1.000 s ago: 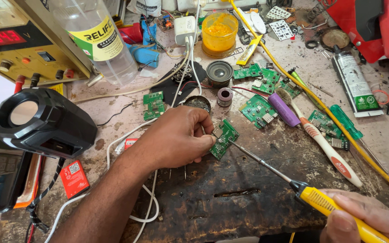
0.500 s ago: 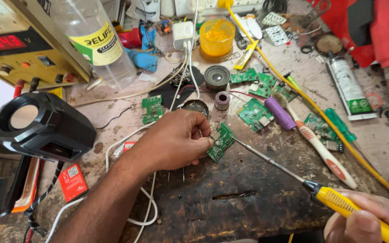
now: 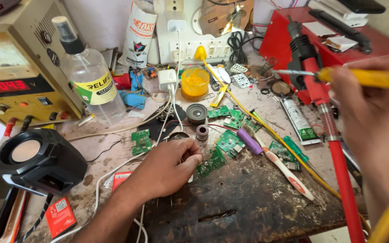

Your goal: The person cleans a small green circuit board with a spray and a toothbrush, then uses a hot air gun to heat the board. The person handles the board and tools throughout the process.

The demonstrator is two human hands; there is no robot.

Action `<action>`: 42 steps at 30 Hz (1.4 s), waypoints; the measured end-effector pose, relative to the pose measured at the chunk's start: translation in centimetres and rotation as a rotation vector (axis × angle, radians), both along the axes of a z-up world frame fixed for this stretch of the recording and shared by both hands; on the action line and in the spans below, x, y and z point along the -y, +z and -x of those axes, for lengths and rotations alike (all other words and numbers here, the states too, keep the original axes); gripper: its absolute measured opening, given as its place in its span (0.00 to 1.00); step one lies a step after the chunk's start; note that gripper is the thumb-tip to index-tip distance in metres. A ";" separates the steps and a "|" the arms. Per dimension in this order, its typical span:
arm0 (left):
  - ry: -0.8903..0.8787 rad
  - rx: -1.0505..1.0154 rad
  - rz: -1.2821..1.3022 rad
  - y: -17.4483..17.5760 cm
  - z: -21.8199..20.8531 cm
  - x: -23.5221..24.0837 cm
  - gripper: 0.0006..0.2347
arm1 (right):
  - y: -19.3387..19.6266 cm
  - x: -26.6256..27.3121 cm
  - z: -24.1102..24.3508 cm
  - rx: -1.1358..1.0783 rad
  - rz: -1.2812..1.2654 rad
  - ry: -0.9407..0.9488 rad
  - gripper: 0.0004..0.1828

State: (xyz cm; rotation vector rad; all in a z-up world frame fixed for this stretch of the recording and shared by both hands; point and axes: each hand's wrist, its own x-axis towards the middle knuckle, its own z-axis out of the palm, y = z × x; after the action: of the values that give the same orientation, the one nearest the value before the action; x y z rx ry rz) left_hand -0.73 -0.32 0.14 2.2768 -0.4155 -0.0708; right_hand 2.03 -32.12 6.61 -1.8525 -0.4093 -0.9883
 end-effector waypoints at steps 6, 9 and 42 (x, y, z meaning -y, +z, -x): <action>0.069 -0.030 0.055 0.2 0.2 0.4 0.10 | -0.3 0.6 -6.5 0.032 0.321 -0.179 0.14; 0.090 -0.035 0.073 0.6 0.1 0.6 0.09 | -0.6 0.7 -8.5 0.048 0.392 -0.192 0.16; -0.346 -0.290 0.738 -0.7 1.3 2.4 0.28 | -9.4 -7.8 7.4 -0.632 -0.154 0.375 0.49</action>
State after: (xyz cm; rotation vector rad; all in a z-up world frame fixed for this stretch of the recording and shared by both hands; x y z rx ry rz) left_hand -2.05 -2.76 -0.59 1.4292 -0.5644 -0.3568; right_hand -5.38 -24.27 -2.80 -1.7508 -0.2668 -0.1539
